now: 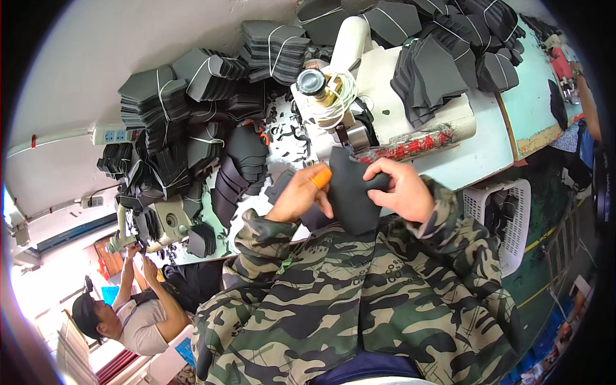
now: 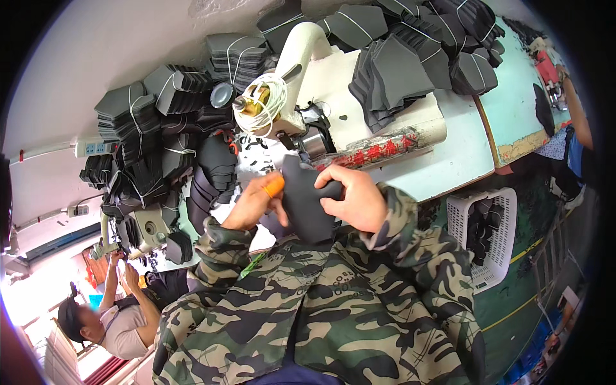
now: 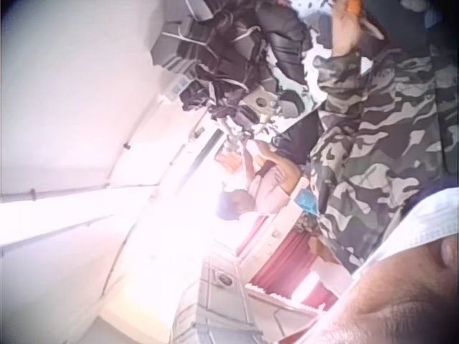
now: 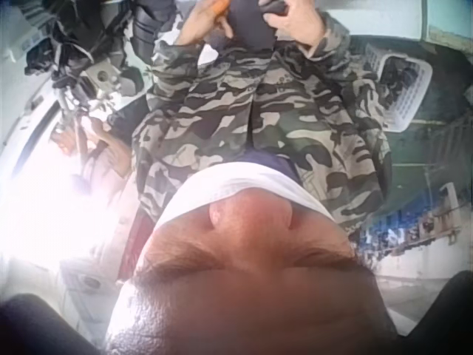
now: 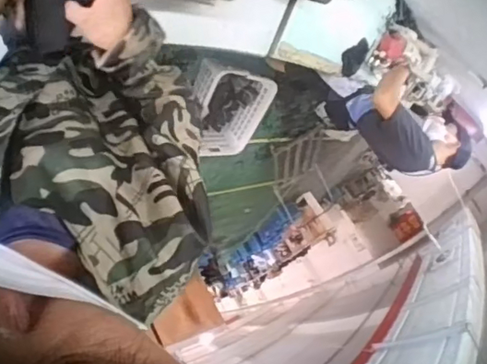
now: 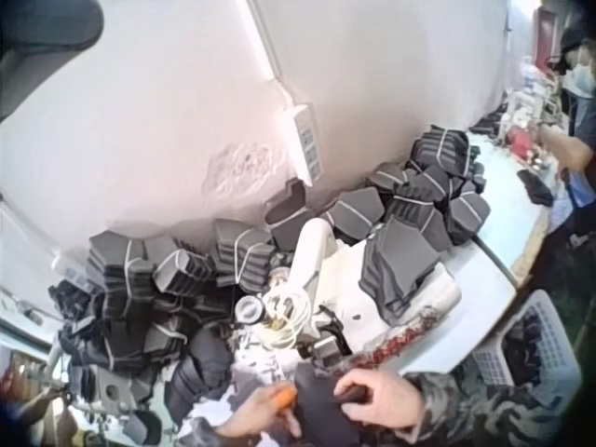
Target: The person separates shoe pieces from a stack by hand, feeds the edge of each piece through a skiving machine, and stacks them on the work table.
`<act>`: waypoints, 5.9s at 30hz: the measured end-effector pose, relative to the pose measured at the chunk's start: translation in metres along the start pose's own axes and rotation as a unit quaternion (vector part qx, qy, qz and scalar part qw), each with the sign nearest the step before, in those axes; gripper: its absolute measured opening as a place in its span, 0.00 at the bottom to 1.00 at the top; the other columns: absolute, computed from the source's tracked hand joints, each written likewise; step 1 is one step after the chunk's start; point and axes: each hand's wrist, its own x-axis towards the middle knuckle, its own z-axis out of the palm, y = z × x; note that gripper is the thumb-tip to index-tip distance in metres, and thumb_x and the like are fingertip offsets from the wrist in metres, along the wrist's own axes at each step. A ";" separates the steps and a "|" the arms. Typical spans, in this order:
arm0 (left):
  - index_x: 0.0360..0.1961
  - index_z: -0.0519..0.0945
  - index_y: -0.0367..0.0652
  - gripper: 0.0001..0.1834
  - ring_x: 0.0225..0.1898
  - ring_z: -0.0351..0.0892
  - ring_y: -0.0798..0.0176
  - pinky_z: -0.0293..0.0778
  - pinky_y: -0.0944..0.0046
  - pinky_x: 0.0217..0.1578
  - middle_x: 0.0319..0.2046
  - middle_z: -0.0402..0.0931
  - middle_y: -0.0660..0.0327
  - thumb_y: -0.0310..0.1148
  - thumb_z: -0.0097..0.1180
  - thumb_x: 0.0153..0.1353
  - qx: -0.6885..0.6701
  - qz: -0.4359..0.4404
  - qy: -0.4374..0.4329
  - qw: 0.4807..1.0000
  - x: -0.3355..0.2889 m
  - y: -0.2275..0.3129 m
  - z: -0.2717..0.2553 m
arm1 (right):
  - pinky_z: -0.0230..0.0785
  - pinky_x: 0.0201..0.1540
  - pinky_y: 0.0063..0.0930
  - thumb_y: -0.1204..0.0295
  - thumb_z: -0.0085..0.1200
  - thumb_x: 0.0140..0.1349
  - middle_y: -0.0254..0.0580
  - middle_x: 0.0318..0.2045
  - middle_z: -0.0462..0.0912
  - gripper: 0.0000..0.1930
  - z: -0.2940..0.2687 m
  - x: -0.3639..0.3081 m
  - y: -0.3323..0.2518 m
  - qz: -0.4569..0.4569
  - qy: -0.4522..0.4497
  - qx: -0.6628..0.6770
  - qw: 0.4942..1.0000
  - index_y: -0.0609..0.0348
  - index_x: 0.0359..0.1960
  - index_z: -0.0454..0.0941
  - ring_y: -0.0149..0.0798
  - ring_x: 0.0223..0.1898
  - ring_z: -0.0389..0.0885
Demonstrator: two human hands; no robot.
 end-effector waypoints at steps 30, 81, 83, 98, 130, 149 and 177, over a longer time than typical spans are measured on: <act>0.34 0.72 0.43 0.11 0.23 0.77 0.44 0.70 0.48 0.23 0.21 0.76 0.49 0.39 0.51 0.62 0.604 0.171 0.311 0.713 -0.003 -0.034 -0.042 | 0.59 0.58 0.39 0.84 0.45 0.48 0.42 0.48 0.78 0.23 -0.117 0.041 -0.079 -0.341 0.240 -0.493 0.763 0.54 0.48 0.78 0.46 0.55 0.72; 0.41 0.73 0.37 0.17 0.13 0.73 0.67 0.67 0.72 0.13 0.24 0.76 0.63 0.41 0.40 0.69 -0.053 -0.019 -0.012 0.998 -0.010 0.010 0.017 | 0.64 0.27 0.16 0.83 0.53 0.55 0.29 0.26 0.73 0.16 0.001 -0.006 -0.040 0.102 -0.065 -0.027 0.992 0.63 0.46 0.70 0.18 0.27 0.72; 0.39 0.74 0.37 0.17 0.11 0.69 0.70 0.63 0.73 0.09 0.21 0.75 0.63 0.42 0.42 0.69 0.097 -0.040 0.004 0.994 -0.010 0.013 -0.004 | 0.68 0.30 0.18 0.82 0.53 0.57 0.33 0.28 0.77 0.17 0.011 -0.003 -0.015 0.134 -0.081 0.000 0.988 0.64 0.49 0.69 0.21 0.29 0.75; 0.41 0.79 0.36 0.14 0.37 0.78 0.55 0.71 0.60 0.42 0.33 0.80 0.50 0.36 0.50 0.61 0.470 0.003 0.013 0.883 0.033 0.105 0.004 | 0.71 0.38 0.20 0.72 0.56 0.60 0.46 0.37 0.81 0.24 0.029 -0.010 -0.008 0.049 -0.007 0.010 0.999 0.69 0.57 0.66 0.28 0.36 0.80; 0.40 0.78 0.44 0.21 0.33 0.77 0.47 0.73 0.50 0.31 0.40 0.71 0.54 0.41 0.67 0.46 0.620 0.097 0.174 0.759 -0.005 -0.098 -0.036 | 0.70 0.41 0.37 0.79 0.57 0.45 0.40 0.37 0.73 0.19 -0.105 0.050 -0.104 -0.286 0.371 -0.576 0.669 0.52 0.42 0.76 0.44 0.42 0.74; 0.35 0.76 0.35 0.13 0.15 0.65 0.75 0.66 0.73 0.16 0.19 0.68 0.68 0.36 0.47 0.66 0.312 -0.001 0.065 0.948 0.003 0.046 -0.023 | 0.73 0.41 0.27 0.75 0.56 0.53 0.48 0.36 0.83 0.15 0.022 0.016 0.028 0.021 0.013 -0.053 0.998 0.63 0.44 0.78 0.36 0.36 0.82; 0.39 0.74 0.33 0.13 0.31 0.68 0.67 0.67 0.64 0.37 0.26 0.75 0.56 0.34 0.44 0.66 0.385 0.054 0.045 0.920 0.007 0.032 -0.021 | 0.64 0.24 0.21 0.72 0.58 0.57 0.33 0.21 0.77 0.20 0.037 0.003 0.011 0.102 -0.026 0.084 0.991 0.66 0.51 0.72 0.22 0.20 0.71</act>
